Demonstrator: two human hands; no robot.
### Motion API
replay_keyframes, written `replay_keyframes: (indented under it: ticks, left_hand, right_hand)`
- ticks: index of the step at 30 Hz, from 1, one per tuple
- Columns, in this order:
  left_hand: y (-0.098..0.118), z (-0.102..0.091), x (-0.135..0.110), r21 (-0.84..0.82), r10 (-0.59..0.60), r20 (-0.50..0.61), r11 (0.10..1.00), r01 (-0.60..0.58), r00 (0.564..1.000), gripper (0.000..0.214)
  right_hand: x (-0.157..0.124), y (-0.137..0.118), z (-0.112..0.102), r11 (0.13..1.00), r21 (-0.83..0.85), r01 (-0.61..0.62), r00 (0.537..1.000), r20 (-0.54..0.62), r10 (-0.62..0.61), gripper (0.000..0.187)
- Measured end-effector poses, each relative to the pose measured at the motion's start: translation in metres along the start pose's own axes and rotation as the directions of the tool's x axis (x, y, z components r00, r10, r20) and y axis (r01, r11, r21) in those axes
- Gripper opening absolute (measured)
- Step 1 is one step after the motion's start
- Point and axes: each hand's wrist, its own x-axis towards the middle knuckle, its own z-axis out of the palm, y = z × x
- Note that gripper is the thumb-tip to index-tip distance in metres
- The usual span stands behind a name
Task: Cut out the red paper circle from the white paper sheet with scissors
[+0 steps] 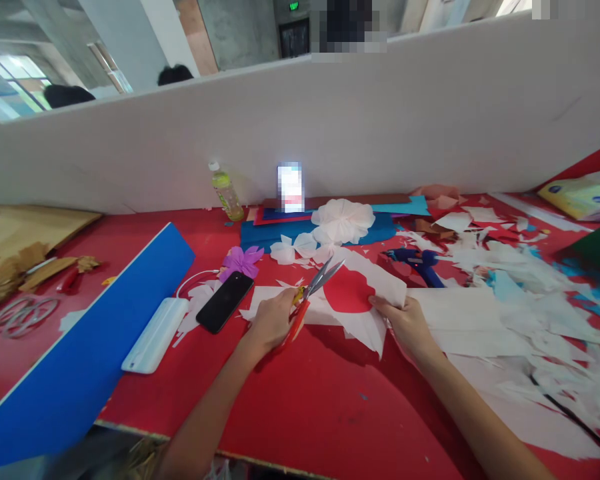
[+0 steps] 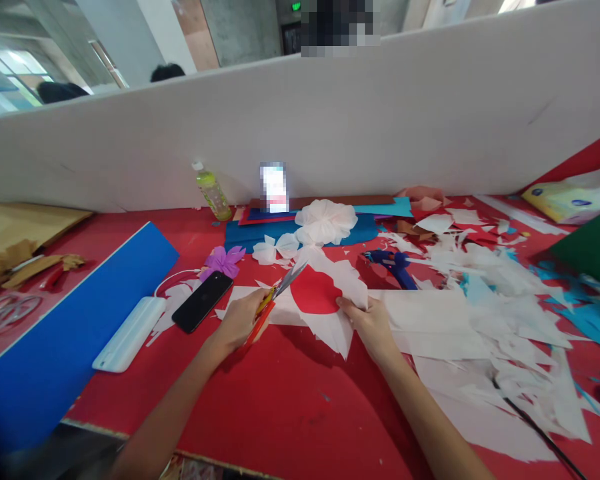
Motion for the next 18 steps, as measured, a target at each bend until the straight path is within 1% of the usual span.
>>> replay_keyframes:
  ticks: [7,15,18]
  left_hand:
    - [-0.0003,-0.0008,-0.0008,0.027,0.027,-0.006,0.999,-0.027,1.0,0.01]
    - [-0.0039,0.0016,0.0001,0.037,0.061,-0.037,0.998,-0.059,0.997,0.006]
    - [-0.0043,0.0019,0.0002,0.048,0.05,-0.032,0.998,-0.049,0.998,0.005]
  right_hand:
    - [-0.0003,-0.0003,-0.0004,0.999,0.031,-0.041,0.999,0.017,0.04,0.025]
    - [-0.001,-0.0013,-0.0006,0.999,0.017,-0.038,0.999,0.023,0.038,0.026]
    - [-0.0018,-0.0021,-0.0008,1.0,-0.003,-0.027,0.999,0.026,0.027,0.026]
